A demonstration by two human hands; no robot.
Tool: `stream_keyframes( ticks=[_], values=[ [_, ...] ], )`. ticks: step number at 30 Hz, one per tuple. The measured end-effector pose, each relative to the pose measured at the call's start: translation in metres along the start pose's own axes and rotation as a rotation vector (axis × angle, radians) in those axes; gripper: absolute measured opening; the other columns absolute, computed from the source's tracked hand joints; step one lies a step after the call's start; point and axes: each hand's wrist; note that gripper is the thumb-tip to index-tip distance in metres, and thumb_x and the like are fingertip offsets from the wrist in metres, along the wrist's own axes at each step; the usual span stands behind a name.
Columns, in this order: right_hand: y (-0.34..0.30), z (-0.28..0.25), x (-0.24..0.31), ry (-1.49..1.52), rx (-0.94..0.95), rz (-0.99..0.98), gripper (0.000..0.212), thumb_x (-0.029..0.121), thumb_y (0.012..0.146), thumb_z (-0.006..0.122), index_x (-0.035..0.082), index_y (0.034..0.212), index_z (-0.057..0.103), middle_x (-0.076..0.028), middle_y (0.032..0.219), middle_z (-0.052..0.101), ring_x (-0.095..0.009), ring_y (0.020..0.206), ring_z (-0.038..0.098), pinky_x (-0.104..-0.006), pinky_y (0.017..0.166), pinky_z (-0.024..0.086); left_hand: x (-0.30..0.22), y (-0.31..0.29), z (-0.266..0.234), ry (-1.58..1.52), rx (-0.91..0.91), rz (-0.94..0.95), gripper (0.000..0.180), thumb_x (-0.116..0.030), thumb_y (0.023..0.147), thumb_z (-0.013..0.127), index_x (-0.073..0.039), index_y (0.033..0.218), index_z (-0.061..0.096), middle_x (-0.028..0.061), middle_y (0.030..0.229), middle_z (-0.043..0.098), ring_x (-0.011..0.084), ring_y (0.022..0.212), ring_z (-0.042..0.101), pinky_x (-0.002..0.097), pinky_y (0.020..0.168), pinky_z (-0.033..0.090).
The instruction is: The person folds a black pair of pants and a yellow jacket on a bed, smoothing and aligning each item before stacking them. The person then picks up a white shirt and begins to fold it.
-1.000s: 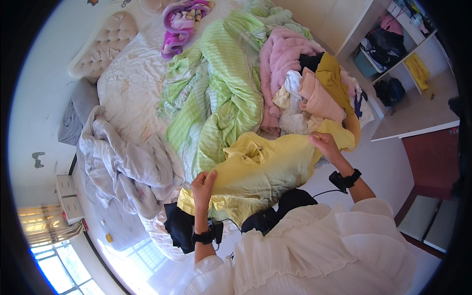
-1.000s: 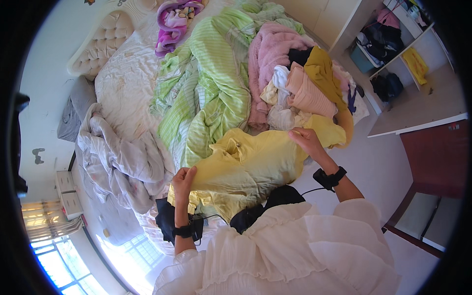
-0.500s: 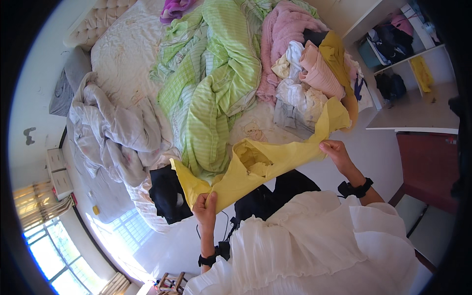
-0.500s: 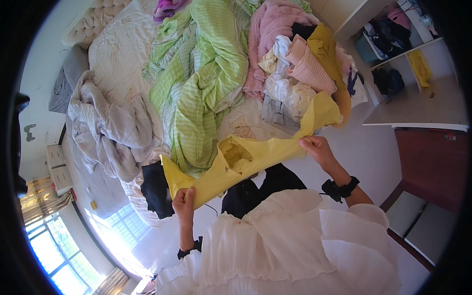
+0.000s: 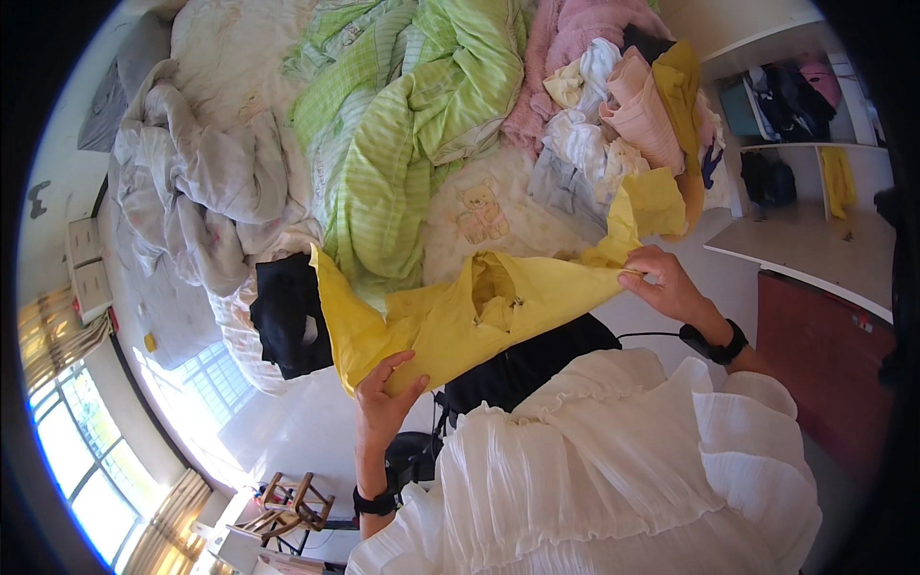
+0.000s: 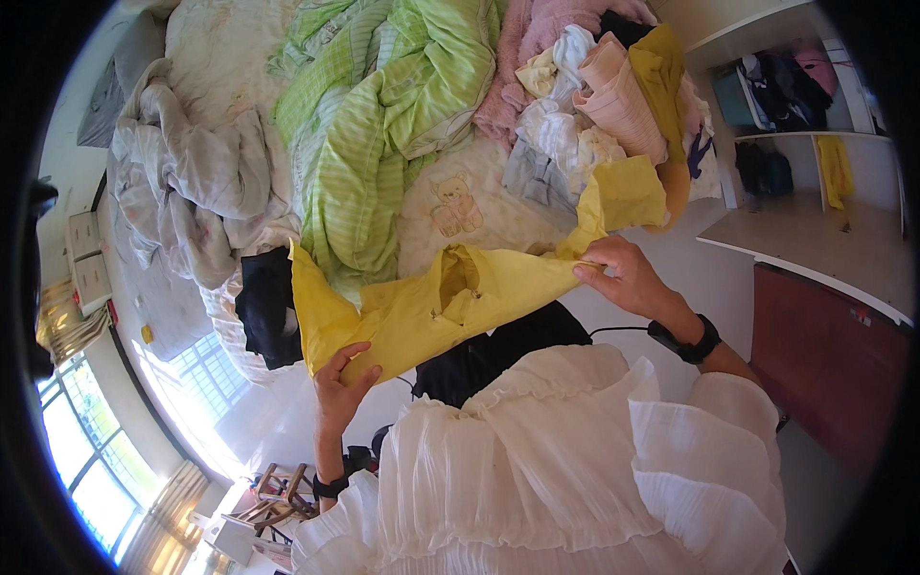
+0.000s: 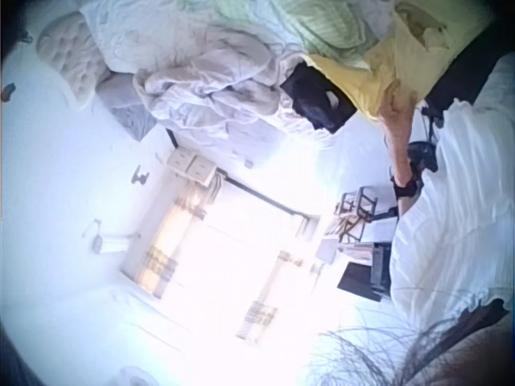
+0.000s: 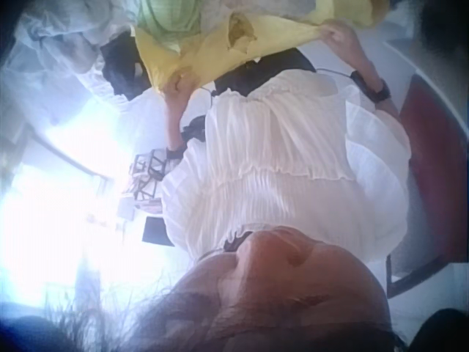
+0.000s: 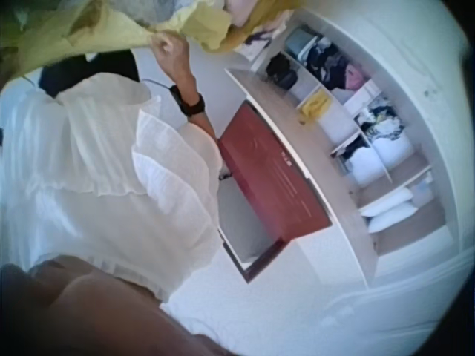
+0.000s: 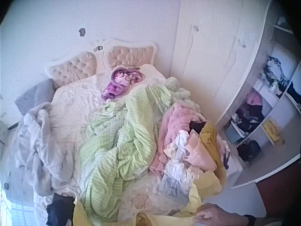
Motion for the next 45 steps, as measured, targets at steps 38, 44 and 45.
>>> stream_keyframes(
  ticks=[38, 44, 45],
  values=[
    [0.057, -0.051, 0.039, -0.361, -0.104, -0.494, 0.014, 0.003, 0.082, 0.053, 0.003, 0.094, 0.06, -0.01, 0.088, 0.049, -0.03, 0.074, 0.056, -0.0384, 0.064, 0.046, -0.09, 0.013, -0.051, 0.577, -0.092, 0.377, 0.019, -0.013, 0.071, 0.073, -0.005, 0.088, 0.069, 0.0087, 0.074, 0.06, 0.0265, 0.064, 0.06, 0.0318, 0.058, 0.047],
    [0.056, -0.052, 0.041, -0.421, -0.022, -0.509, 0.014, 0.005, 0.083, 0.051, 0.004, 0.096, 0.058, -0.011, 0.088, 0.049, -0.031, 0.074, 0.057, -0.041, 0.063, 0.046, -0.08, -0.003, -0.048, 0.547, -0.117, 0.379, 0.018, -0.015, 0.073, 0.071, -0.005, 0.088, 0.069, 0.0109, 0.077, 0.065, 0.0281, 0.069, 0.063, 0.0325, 0.062, 0.049],
    [0.056, -0.053, 0.042, -0.43, -0.009, -0.505, 0.014, 0.006, 0.084, 0.051, 0.004, 0.096, 0.058, -0.011, 0.088, 0.05, -0.031, 0.074, 0.057, -0.0411, 0.063, 0.046, -0.079, -0.005, -0.049, 0.55, -0.113, 0.358, 0.018, -0.015, 0.073, 0.071, -0.006, 0.088, 0.069, 0.0114, 0.077, 0.066, 0.0285, 0.07, 0.063, 0.0326, 0.062, 0.049]
  ],
)
Point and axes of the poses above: each hand's wrist, its own y-axis towards the middle knuckle, its own z-axis out of the palm, x = y × z
